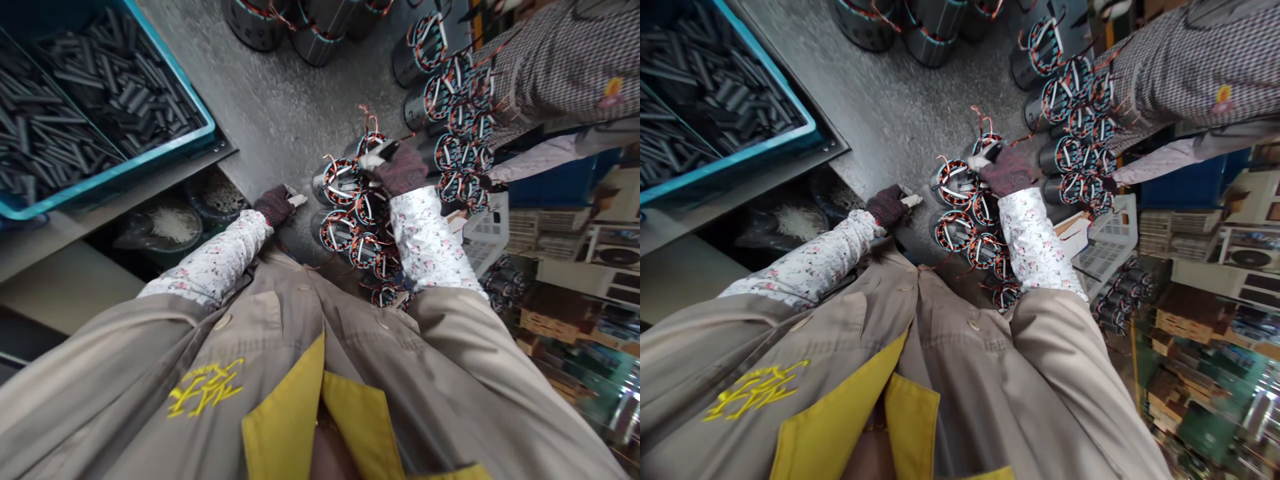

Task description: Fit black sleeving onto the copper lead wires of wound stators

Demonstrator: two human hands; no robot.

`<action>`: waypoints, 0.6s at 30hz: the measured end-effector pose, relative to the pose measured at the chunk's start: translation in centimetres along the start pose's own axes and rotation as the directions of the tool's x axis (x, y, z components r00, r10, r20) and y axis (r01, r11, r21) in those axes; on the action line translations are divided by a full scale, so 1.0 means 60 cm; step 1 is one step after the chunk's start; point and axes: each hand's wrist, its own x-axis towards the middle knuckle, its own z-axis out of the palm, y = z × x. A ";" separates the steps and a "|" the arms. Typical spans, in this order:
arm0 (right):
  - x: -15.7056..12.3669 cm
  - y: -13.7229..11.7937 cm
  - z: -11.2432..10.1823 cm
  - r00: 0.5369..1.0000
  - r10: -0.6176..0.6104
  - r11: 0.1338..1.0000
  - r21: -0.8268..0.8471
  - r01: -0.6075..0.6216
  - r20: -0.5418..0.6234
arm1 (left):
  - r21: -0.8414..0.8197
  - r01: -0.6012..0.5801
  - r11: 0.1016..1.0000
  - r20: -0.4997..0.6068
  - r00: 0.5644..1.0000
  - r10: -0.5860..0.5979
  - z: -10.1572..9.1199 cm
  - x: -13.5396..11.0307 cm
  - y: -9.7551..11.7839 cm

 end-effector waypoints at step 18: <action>-0.029 -0.045 0.046 0.993 -0.012 0.974 -0.224 0.037 0.114 | 0.054 -0.016 0.998 -0.004 1.000 0.016 -0.001 0.013 -0.007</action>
